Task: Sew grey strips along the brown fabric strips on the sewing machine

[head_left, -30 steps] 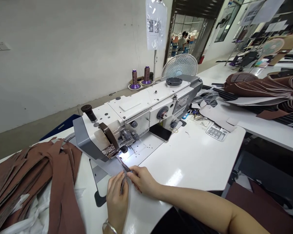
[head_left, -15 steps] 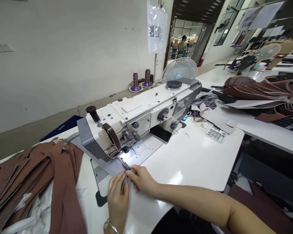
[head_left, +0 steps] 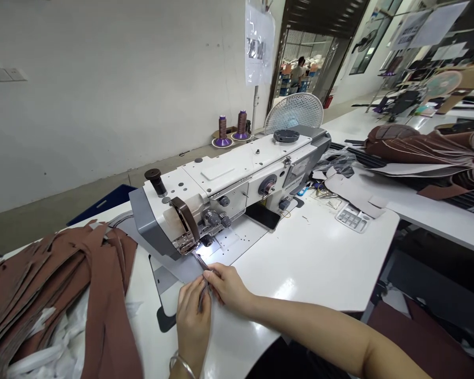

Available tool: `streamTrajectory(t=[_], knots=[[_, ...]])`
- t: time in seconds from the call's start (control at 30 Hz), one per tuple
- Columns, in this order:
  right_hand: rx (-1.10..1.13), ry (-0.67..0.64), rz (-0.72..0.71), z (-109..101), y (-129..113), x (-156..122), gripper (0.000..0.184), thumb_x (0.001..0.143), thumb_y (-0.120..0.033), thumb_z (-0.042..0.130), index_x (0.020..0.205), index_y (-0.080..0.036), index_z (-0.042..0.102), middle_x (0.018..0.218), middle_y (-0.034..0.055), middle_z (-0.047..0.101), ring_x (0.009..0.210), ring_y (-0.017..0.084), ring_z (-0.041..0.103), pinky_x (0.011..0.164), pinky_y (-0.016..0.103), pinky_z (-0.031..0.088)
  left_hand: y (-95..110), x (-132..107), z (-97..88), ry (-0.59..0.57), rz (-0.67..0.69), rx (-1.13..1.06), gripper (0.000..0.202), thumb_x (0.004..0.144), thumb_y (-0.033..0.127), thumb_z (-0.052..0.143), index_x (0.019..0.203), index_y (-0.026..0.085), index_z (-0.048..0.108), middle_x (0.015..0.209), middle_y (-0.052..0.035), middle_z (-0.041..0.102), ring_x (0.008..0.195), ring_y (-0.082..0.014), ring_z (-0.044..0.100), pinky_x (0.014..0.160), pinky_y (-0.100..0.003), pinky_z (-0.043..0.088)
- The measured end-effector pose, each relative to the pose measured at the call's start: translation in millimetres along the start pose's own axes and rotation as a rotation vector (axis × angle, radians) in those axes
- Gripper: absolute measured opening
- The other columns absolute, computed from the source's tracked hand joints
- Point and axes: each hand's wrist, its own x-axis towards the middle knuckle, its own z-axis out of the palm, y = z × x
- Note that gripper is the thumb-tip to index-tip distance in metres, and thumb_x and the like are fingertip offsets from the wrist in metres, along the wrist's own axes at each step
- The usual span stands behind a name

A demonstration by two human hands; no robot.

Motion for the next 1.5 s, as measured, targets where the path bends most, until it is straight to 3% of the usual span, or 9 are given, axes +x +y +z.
streamTrajectory(t=[0.63, 0.73, 0.87, 1.13, 1.2, 1.33, 1.43, 1.5], knots=[[-0.036, 0.078, 0.021, 3.0, -2.5, 0.5, 0.028, 0.097, -0.031, 0.048, 0.071, -0.020, 0.047, 0.045, -0.0090, 0.040, 0.035, 0.007, 0.036, 0.039, 0.020, 0.032, -3.2, -1.4, 0.8, -0.015, -0.001, 0.022, 0.018, 0.091, 0.018, 0.051, 0.100, 0.017, 0.067, 0.096, -0.0075, 0.072, 0.088, -0.0203, 0.065, 0.080, -0.036, 0.055], [-0.025, 0.045, 0.046, 1.6, 0.3, 7.9, 0.021, 0.094, -0.035, 0.051, 0.079, -0.020, 0.050, 0.046, -0.0097, 0.041, 0.034, 0.008, 0.038, 0.036, 0.020, 0.032, -1.5, -0.4, 0.3, 0.007, 0.008, 0.034, 0.017, 0.091, 0.017, 0.052, 0.097, 0.017, 0.067, 0.093, -0.0072, 0.072, 0.087, -0.0200, 0.065, 0.080, -0.035, 0.055], [-0.069, -0.016, 0.025, -2.6, 0.9, 19.0, 0.021, 0.091, -0.032, 0.051, 0.075, -0.019, 0.051, 0.050, -0.0083, 0.044, 0.035, 0.009, 0.040, 0.036, 0.021, 0.031, 3.4, 1.7, -1.3, 0.031, 0.016, 0.065, 0.014, 0.089, 0.014, 0.053, 0.095, 0.016, 0.066, 0.092, -0.0076, 0.071, 0.087, -0.0197, 0.064, 0.081, -0.035, 0.054], [-0.266, 0.113, -0.119, -8.1, -4.7, 24.7, 0.011, 0.085, -0.028, 0.061, 0.084, -0.017, 0.063, 0.066, -0.0050, 0.051, 0.064, 0.011, 0.047, 0.062, 0.022, 0.036, 4.1, 1.7, -2.9, 0.023, 0.021, 0.112, 0.020, 0.086, 0.008, 0.047, 0.093, 0.018, 0.063, 0.087, -0.0061, 0.069, 0.084, -0.0198, 0.062, 0.076, -0.033, 0.053], [-0.365, 0.083, -0.132, -7.6, -7.0, 21.1, 0.013, 0.085, -0.030, 0.062, 0.089, -0.018, 0.064, 0.068, -0.0045, 0.055, 0.066, 0.011, 0.050, 0.063, 0.022, 0.036, 4.0, 0.2, -2.7, -0.016, 0.021, 0.171, 0.022, 0.085, 0.007, 0.044, 0.092, 0.017, 0.062, 0.086, -0.0063, 0.068, 0.082, -0.0201, 0.062, 0.073, -0.032, 0.052], [-0.880, 0.098, -0.139, -11.8, -9.9, 16.1, 0.023, 0.089, -0.030, 0.056, 0.108, -0.019, 0.061, 0.082, 0.0002, 0.065, 0.075, 0.015, 0.058, 0.068, 0.024, 0.039, 15.7, -3.1, -6.5, -0.193, 0.032, 0.417, 0.025, 0.079, 0.004, 0.042, 0.082, 0.017, 0.063, 0.079, -0.0077, 0.066, 0.078, -0.0222, 0.061, 0.063, -0.031, 0.048], [-1.039, 0.157, -0.109, -20.8, -8.2, 17.1, 0.034, 0.087, -0.022, 0.051, 0.120, -0.015, 0.055, 0.104, 0.0095, 0.066, 0.085, 0.022, 0.062, 0.074, 0.030, 0.040, 35.9, 1.5, -20.7, -0.502, -0.073, 0.586, 0.022, 0.076, 0.006, 0.046, 0.070, 0.017, 0.064, 0.072, -0.0102, 0.065, 0.070, -0.0253, 0.063, 0.058, -0.032, 0.044], [-1.100, 0.178, -0.097, -25.8, -5.7, 18.4, 0.038, 0.087, -0.020, 0.047, 0.124, -0.014, 0.051, 0.113, 0.0138, 0.063, 0.090, 0.025, 0.063, 0.076, 0.033, 0.041, 48.2, 10.8, -35.6, -0.737, -0.184, 0.570, 0.020, 0.083, 0.021, 0.050, 0.071, 0.018, 0.066, 0.067, -0.0105, 0.066, 0.062, -0.0272, 0.063, 0.055, -0.033, 0.041]])
